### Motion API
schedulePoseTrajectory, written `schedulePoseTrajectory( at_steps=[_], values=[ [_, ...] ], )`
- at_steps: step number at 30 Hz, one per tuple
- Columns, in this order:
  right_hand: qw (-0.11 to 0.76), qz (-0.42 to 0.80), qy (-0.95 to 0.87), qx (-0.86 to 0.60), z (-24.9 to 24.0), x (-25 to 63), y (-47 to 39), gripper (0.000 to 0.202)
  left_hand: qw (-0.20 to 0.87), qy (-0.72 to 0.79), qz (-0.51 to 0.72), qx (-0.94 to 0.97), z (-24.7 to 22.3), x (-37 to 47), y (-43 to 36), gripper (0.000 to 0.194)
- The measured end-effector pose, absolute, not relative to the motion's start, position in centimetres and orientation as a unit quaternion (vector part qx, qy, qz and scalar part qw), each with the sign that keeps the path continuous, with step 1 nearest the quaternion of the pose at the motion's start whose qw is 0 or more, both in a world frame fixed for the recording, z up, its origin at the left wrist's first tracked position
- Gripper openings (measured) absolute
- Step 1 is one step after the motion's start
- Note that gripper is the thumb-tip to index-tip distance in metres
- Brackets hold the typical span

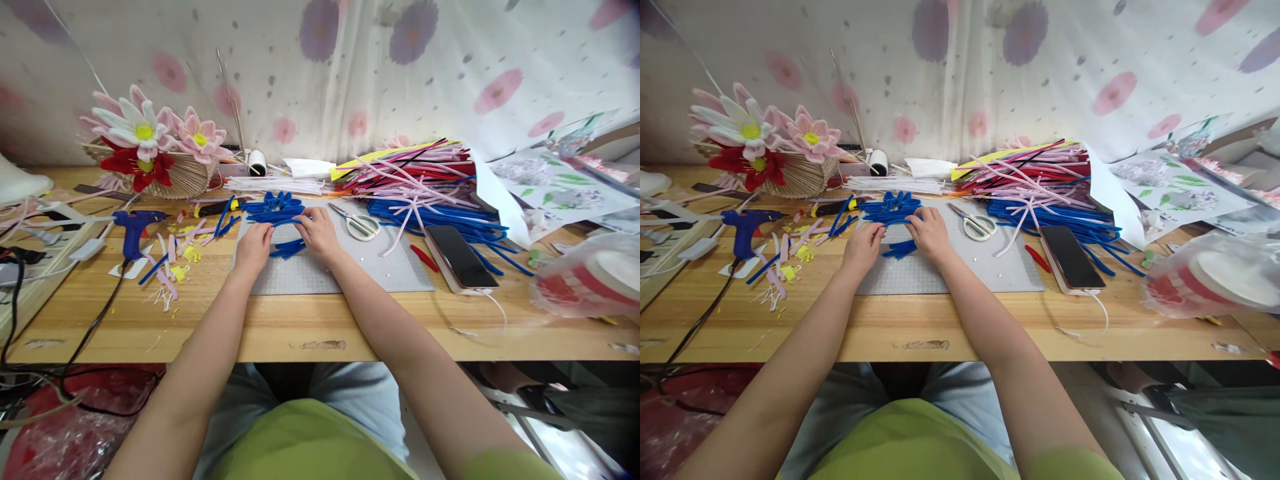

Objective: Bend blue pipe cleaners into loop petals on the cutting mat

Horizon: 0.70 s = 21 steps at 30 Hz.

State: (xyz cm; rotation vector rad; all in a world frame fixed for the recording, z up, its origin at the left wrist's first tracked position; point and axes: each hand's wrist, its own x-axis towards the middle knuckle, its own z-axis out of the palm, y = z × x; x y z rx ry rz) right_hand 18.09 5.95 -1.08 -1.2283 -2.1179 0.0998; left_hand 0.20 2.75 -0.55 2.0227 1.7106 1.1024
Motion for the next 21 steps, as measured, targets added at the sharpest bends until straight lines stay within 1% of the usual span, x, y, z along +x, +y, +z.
schedulePoseTrajectory(
  at_steps=[1,3,5,7,10,16,21],
  values=[
    [0.334,0.043,-0.822,-0.459,-1.0,17.8,5.8,0.037,0.185,0.592,0.41,0.668,-0.8,0.4,2.8,0.024],
    [0.338,0.074,-0.83,-0.437,-1.0,17.4,5.5,0.039,0.319,0.573,0.473,0.589,-1.3,1.1,2.8,0.024],
    [0.351,0.14,-0.826,-0.418,-1.1,17.2,5.6,0.042,0.446,0.536,0.507,0.506,-1.4,1.8,2.7,0.024],
    [0.362,0.226,-0.811,-0.4,-1.3,17.0,5.8,0.042,0.515,0.51,0.516,0.456,-1.2,2.3,2.4,0.022],
    [0.379,0.333,-0.781,-0.368,-1.5,16.9,6.0,0.038,0.563,0.482,0.521,0.423,-0.6,2.5,2.0,0.019],
    [0.448,0.449,-0.677,-0.373,-1.4,16.8,6.0,0.031,0.602,0.46,0.496,0.425,-0.1,2.4,1.5,0.016],
    [0.449,0.573,-0.597,-0.338,-1.4,17.0,5.9,0.034,0.612,0.469,0.471,0.428,-0.2,2.5,1.4,0.018]
  ],
)
